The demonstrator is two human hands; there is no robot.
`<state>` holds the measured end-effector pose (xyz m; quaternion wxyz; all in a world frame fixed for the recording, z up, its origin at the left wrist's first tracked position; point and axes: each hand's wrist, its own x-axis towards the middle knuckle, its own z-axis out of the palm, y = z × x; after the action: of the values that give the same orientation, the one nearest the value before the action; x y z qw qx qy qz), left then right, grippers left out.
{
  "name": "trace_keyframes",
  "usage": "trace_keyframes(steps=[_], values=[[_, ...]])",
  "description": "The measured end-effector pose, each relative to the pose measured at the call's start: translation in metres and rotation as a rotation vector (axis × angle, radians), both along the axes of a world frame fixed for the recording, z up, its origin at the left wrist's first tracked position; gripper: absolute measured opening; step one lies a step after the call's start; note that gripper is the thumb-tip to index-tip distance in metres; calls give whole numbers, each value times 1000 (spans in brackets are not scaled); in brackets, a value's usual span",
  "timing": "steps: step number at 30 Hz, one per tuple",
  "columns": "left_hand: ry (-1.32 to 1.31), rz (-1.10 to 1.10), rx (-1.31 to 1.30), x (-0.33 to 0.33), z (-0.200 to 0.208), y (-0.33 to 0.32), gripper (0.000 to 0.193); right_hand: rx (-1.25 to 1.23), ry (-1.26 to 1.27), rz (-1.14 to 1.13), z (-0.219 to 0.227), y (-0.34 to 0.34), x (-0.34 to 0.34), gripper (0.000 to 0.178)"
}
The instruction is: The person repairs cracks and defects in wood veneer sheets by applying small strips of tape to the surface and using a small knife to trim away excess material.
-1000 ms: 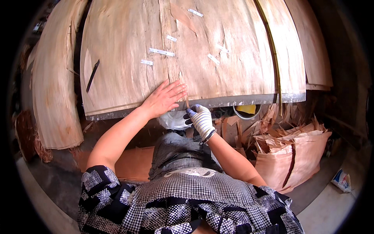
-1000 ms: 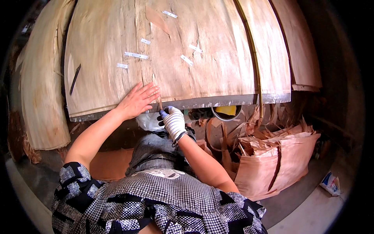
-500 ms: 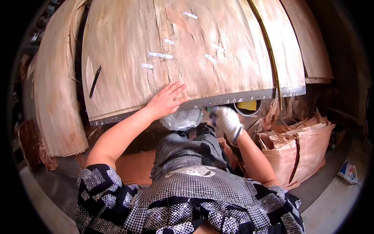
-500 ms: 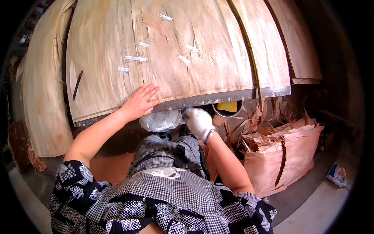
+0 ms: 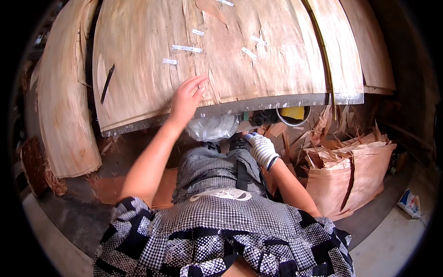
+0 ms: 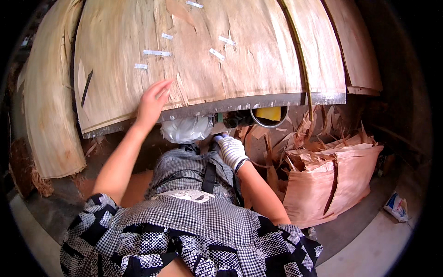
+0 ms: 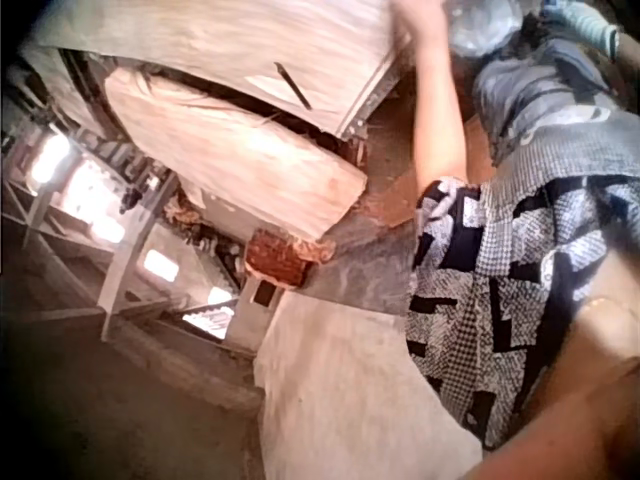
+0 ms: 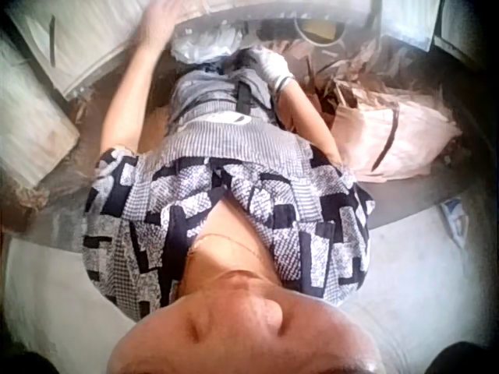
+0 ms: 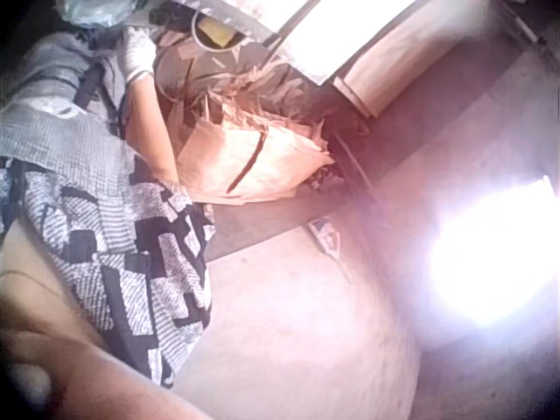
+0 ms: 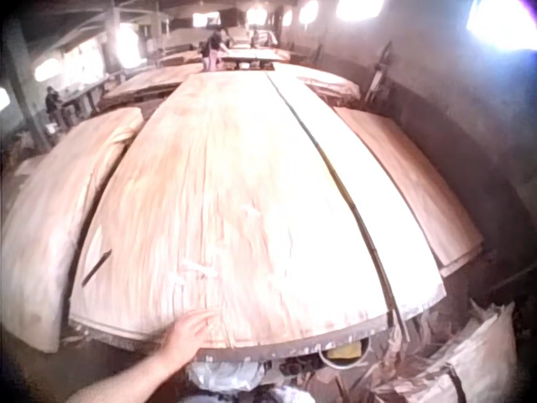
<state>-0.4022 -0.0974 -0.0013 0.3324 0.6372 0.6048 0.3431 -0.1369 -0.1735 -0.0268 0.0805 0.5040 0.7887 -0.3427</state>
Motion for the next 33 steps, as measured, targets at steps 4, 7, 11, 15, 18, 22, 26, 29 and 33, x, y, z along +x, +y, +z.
trace_keyframes(steps=[4,7,11,15,18,22,26,29,33], values=[[233,-121,-250,9,-26,-99,14,2,-13,-15,-13,-15,11,19],[324,213,-421,13,-96,-132,23,-105,-64,92,0,-10,5,30],[103,152,-581,10,-130,-122,24,-111,-57,140,3,-1,-4,29],[-455,64,-708,34,-98,-124,17,-151,314,-100,-24,-1,-7,26],[-721,-215,-793,71,-38,-140,17,-770,632,-414,-29,-3,-16,33],[-188,-308,-594,83,-22,-158,16,-1283,1109,-879,51,45,1,29],[295,-383,-359,51,-64,-164,13,-1056,1455,-1089,77,76,78,27],[384,-457,-473,48,-68,-158,15,-723,848,-1011,89,72,85,21],[191,-332,-49,107,12,-89,14,-791,430,-770,24,10,101,12]])
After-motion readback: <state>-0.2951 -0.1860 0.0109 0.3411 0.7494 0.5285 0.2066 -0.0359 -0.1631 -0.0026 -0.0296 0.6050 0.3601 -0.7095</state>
